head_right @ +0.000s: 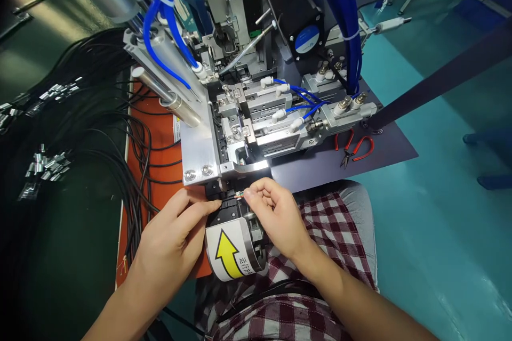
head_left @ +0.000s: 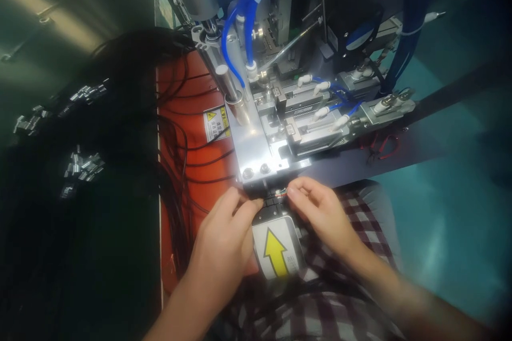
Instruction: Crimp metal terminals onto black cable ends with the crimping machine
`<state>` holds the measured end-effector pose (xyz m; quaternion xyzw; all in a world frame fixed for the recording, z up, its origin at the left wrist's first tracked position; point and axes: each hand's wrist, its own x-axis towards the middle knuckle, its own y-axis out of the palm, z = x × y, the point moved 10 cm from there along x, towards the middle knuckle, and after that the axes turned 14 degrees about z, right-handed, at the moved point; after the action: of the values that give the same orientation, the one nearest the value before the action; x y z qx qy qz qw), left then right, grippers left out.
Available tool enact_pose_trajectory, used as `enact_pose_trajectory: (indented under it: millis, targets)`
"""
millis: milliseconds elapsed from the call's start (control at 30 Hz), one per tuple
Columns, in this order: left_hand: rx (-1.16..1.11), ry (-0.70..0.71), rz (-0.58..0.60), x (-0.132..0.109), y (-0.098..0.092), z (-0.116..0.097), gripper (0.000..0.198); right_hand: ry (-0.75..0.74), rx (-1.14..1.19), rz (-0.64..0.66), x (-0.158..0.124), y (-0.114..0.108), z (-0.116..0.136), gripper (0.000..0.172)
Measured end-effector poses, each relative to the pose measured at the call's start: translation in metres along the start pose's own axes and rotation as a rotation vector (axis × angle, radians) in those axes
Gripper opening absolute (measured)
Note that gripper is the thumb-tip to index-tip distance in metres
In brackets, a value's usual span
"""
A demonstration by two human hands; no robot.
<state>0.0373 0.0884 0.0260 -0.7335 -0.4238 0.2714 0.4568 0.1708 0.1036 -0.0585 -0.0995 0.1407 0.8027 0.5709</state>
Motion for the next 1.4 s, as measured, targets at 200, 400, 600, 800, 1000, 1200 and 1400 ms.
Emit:
enact_pose_trajectory:
  millis: [200, 400, 600, 800, 1000, 1200, 1400]
  targets:
    - [-0.028, -0.005, -0.008, 0.001, 0.001, 0.002, 0.027, 0.097, 0.086, 0.038, 0.003, 0.007, -0.008, 0.023]
    - [-0.042, -0.02, 0.004, 0.0, 0.002, 0.005, 0.027, -0.07, -0.045, -0.002, 0.003, 0.003, -0.004, 0.014]
    - [-0.035, -0.037, 0.017, -0.001, 0.002, 0.007, 0.027, -0.399, -0.313, -0.054, -0.003, 0.004, 0.017, 0.011]
    - [-0.051, -0.03, 0.015, -0.001, 0.002, 0.005, 0.026, -0.256, -0.232, -0.04, -0.001, -0.002, 0.0, 0.012]
    - [-0.056, -0.017, -0.004, -0.001, 0.0, 0.004, 0.026, -0.052, 0.014, 0.014, 0.001, 0.0, -0.014, 0.023]
    - [-0.057, -0.014, 0.004, -0.001, 0.001, 0.004, 0.025, -0.023, -0.148, -0.118, -0.001, -0.002, 0.001, 0.018]
    - [0.052, -0.008, -0.003, -0.002, 0.001, -0.002, 0.024, -0.106, -0.377, -0.142, -0.003, 0.001, 0.02, 0.017]
